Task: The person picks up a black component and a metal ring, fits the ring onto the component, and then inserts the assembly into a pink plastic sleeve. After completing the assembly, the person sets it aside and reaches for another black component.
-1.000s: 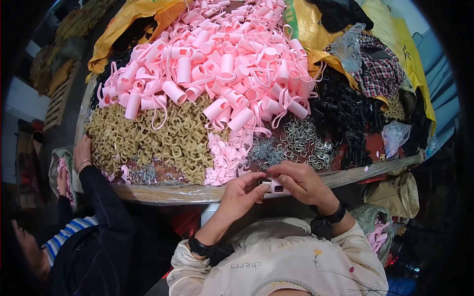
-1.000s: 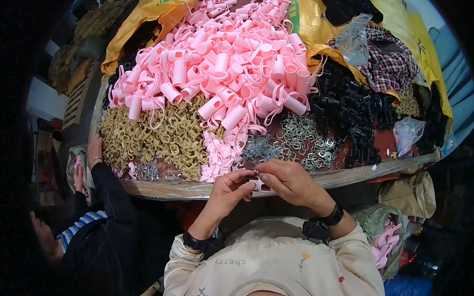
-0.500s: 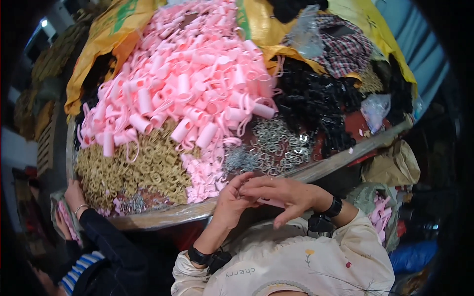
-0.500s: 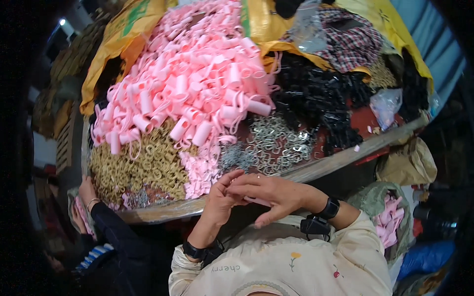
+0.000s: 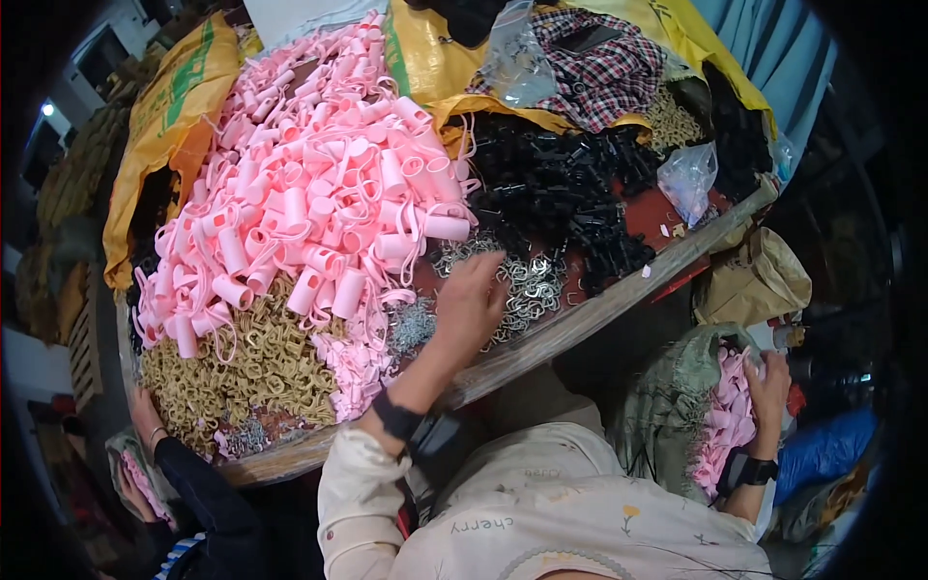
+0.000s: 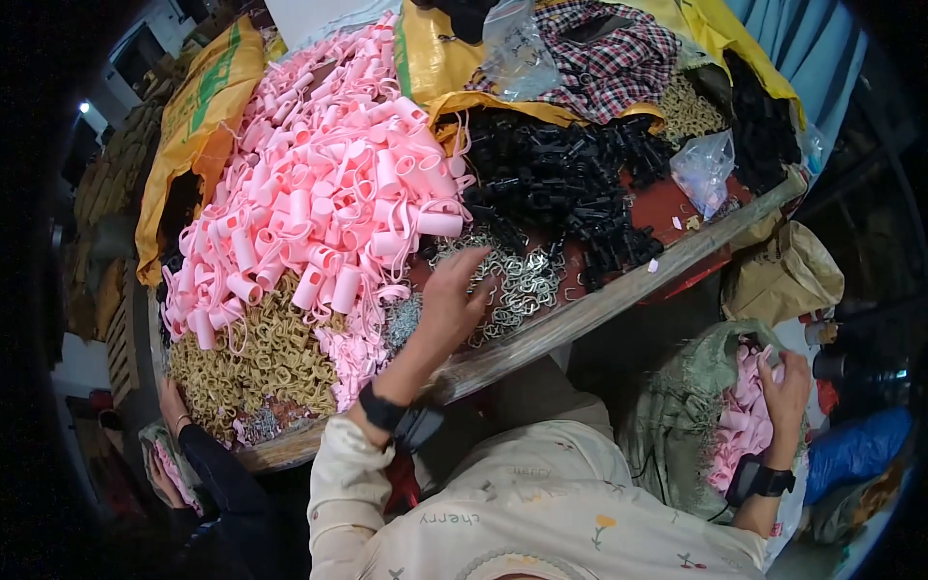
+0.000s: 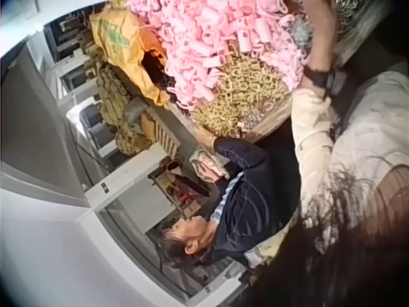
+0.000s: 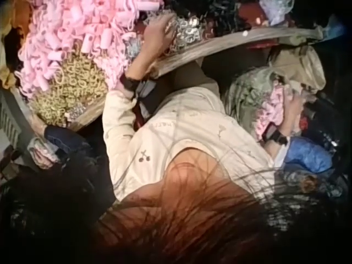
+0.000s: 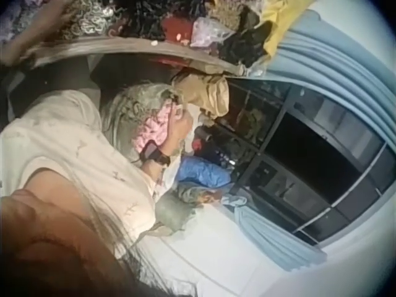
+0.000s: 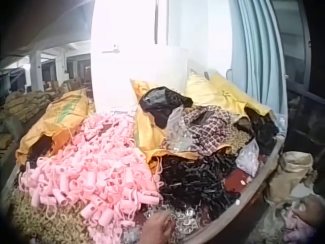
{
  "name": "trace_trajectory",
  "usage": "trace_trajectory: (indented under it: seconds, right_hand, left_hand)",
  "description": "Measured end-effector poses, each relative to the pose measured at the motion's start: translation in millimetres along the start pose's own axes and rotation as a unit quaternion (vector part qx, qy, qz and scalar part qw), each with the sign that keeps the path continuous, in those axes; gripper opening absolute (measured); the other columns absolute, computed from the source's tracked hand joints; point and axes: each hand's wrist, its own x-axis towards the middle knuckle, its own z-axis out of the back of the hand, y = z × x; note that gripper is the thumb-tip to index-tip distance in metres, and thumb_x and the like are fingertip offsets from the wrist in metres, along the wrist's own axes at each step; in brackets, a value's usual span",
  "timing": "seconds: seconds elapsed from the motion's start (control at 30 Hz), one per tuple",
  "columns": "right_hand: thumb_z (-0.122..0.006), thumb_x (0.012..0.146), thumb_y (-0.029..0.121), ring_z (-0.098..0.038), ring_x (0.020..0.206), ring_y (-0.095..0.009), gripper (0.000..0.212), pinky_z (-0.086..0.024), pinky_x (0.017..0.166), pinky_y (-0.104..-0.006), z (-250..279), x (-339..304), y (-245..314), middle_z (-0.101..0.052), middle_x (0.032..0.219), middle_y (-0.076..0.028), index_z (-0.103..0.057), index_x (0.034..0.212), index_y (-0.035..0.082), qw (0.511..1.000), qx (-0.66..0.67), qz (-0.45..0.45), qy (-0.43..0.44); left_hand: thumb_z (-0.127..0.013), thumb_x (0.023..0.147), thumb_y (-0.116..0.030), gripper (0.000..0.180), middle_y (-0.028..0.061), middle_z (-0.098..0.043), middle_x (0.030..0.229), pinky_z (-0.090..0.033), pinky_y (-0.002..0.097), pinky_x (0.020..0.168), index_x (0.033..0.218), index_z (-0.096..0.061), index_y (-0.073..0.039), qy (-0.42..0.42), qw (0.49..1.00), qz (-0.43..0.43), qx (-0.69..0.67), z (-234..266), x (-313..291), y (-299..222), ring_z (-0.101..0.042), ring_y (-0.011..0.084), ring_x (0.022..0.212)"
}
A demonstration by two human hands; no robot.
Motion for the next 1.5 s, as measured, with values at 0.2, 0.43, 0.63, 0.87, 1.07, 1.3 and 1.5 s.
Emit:
trace_trajectory:
  seconds: [0.2, 0.43, 0.63, 0.87, 1.07, 1.3, 1.5]
  right_hand:
    - [-0.060, 0.069, 0.015, -0.044, 0.093, -0.030, 0.029, -0.036, 0.078, -0.0365, -13, 9, 31, -0.048, 0.098, -0.013, -0.049, 0.092, 0.001, 1.000, -0.014, 0.001, -0.008]
    - [-0.057, 0.070, 0.010, -0.046, 0.093, -0.030, 0.026, -0.035, 0.082, -0.0325, -24, 55, 120, -0.049, 0.097, -0.015, -0.050, 0.092, 0.000, 0.982, 0.144, 0.120, -0.003]
    - [-0.058, 0.068, 0.006, -0.050, 0.088, -0.028, 0.020, -0.039, 0.078, -0.0311, -59, 58, 204, -0.052, 0.093, -0.014, -0.053, 0.085, 0.000, 0.929, 0.285, 0.231, 0.053]
    - [-0.060, 0.065, 0.006, -0.050, 0.073, -0.025, 0.011, -0.040, 0.063, -0.0325, -102, 42, 306, -0.052, 0.077, -0.008, -0.055, 0.074, 0.005, 0.778, 0.369, 0.482, 0.162]
    - [-0.060, 0.064, 0.007, -0.049, 0.068, -0.024, 0.010, -0.039, 0.061, -0.0332, -124, 25, 357, -0.049, 0.071, -0.007, -0.055, 0.072, 0.006, 0.756, 0.344, 0.535, 0.154]
    - [-0.058, 0.064, 0.007, -0.049, 0.067, -0.024, 0.008, -0.040, 0.061, -0.0335, -136, 13, 373, -0.047, 0.070, -0.007, -0.055, 0.071, 0.005, 0.776, 0.290, 0.542, 0.140]
    - [-0.058, 0.065, 0.007, -0.049, 0.065, -0.025, 0.006, -0.040, 0.058, -0.0337, -133, 13, 375, -0.047, 0.069, -0.008, -0.053, 0.069, 0.005, 0.775, 0.310, 0.533, 0.137]
  left_hand:
    - [-0.050, 0.064, -0.008, 0.027, 0.0107, -0.052, 0.094, -0.031, 0.0402, 0.088, 0.090, -0.055, -0.003, -0.038, 0.906, -0.210, 0.365, -28, 58, 27, -0.040, 0.0320, 0.103]
    - [-0.051, 0.063, -0.010, 0.027, 0.0108, -0.048, 0.078, -0.032, 0.0399, 0.087, 0.089, -0.053, -0.003, 0.000, 0.891, -0.206, 0.404, -25, 76, 24, -0.038, 0.0318, 0.105]
    - [-0.046, 0.067, 0.000, 0.024, 0.0085, -0.051, 0.084, -0.044, 0.0259, 0.062, 0.090, -0.052, -0.004, -0.009, 0.987, 0.117, -0.110, 10, 47, 27, -0.053, 0.0192, 0.078]
    - [-0.041, 0.073, 0.003, 0.027, 0.0052, -0.055, 0.082, -0.043, 0.0184, 0.046, 0.097, -0.049, -0.006, -0.092, 0.795, 0.361, -0.480, 88, -61, 30, -0.053, 0.0088, 0.059]
    - [-0.048, 0.075, -0.001, 0.024, 0.0072, -0.055, 0.086, -0.041, 0.0177, 0.047, 0.099, -0.048, -0.003, -0.160, 0.766, 0.357, -0.509, 97, -122, 16, -0.052, 0.0100, 0.064]
    - [-0.054, 0.074, -0.001, 0.024, 0.0046, -0.056, 0.078, -0.037, 0.0163, 0.046, 0.098, -0.050, -0.004, -0.168, 0.763, 0.362, -0.509, 93, -142, 14, -0.051, 0.0094, 0.059]
    - [-0.055, 0.075, -0.003, 0.022, 0.0033, -0.056, 0.073, -0.035, 0.0154, 0.044, 0.097, -0.050, -0.003, -0.173, 0.746, 0.360, -0.532, 87, -147, 17, -0.049, 0.0066, 0.054]
